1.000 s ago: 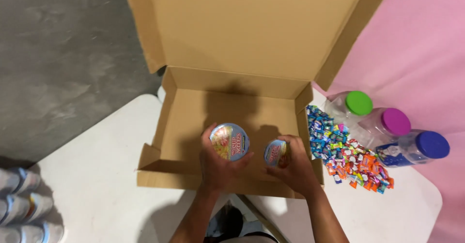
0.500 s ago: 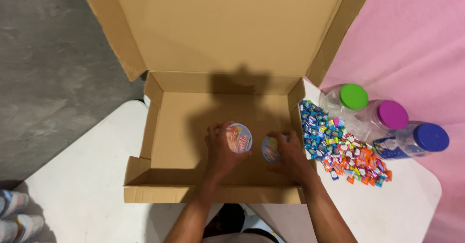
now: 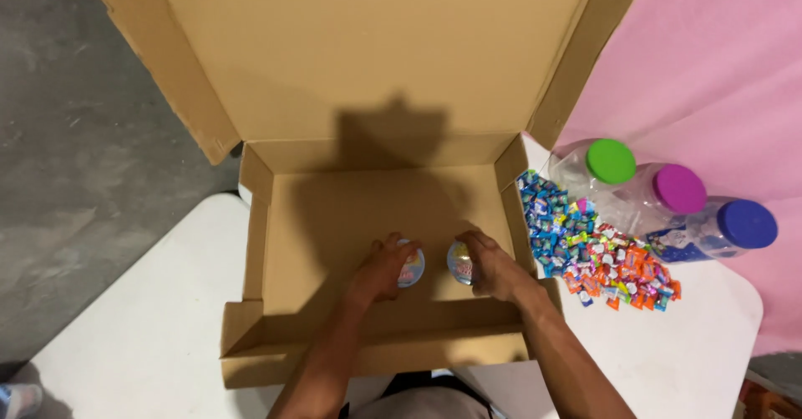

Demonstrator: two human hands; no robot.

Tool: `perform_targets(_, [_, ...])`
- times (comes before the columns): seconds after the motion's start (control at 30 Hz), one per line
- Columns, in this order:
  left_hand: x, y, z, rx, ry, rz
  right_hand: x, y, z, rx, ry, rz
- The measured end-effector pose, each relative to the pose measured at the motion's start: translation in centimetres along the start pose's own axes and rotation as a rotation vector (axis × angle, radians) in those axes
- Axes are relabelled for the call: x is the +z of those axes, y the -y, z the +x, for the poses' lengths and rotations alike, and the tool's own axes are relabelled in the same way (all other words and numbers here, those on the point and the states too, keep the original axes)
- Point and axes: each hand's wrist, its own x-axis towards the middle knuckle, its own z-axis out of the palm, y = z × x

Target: The person places stacks of cup noodles into a large cardboard box by hand.

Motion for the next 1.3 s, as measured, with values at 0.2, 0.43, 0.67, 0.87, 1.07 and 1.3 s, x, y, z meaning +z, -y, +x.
perform_targets(0.2, [-2.0,-1.9,-1.7,-0.098,0.041,-0.011,0.9,0.0,0.5,0.051,-0.008,-0.14])
perform_targets(0.43, [2.5,1.5,-1.1,-0.14,-0.017,-0.23,3.8,0.8,-0.1,0.493,-0.096,-0.043])
perform_targets(0.67, [2.3,1.5,-0.9,-0.125,-0.053,-0.36,3.3,2.5,-1.3,0.508,-0.228,-0.034])
perform_targets(0.87, [2.0,0.8,-0.4,-0.197,-0.077,-0.409,3.9,0.4,-0.3,0.47,-0.272,0.006])
perform_targets(1.07, [3.1,1.7,1.3,-0.204,-0.022,-0.351,4.1,-4.5,3.1,0.224,-0.469,-0.053])
perform_targets(1.3, [2.8,1.5,3.5,-0.199,-0.041,-0.359,2.9,-7.5,6.9,0.246,-0.589,-0.037])
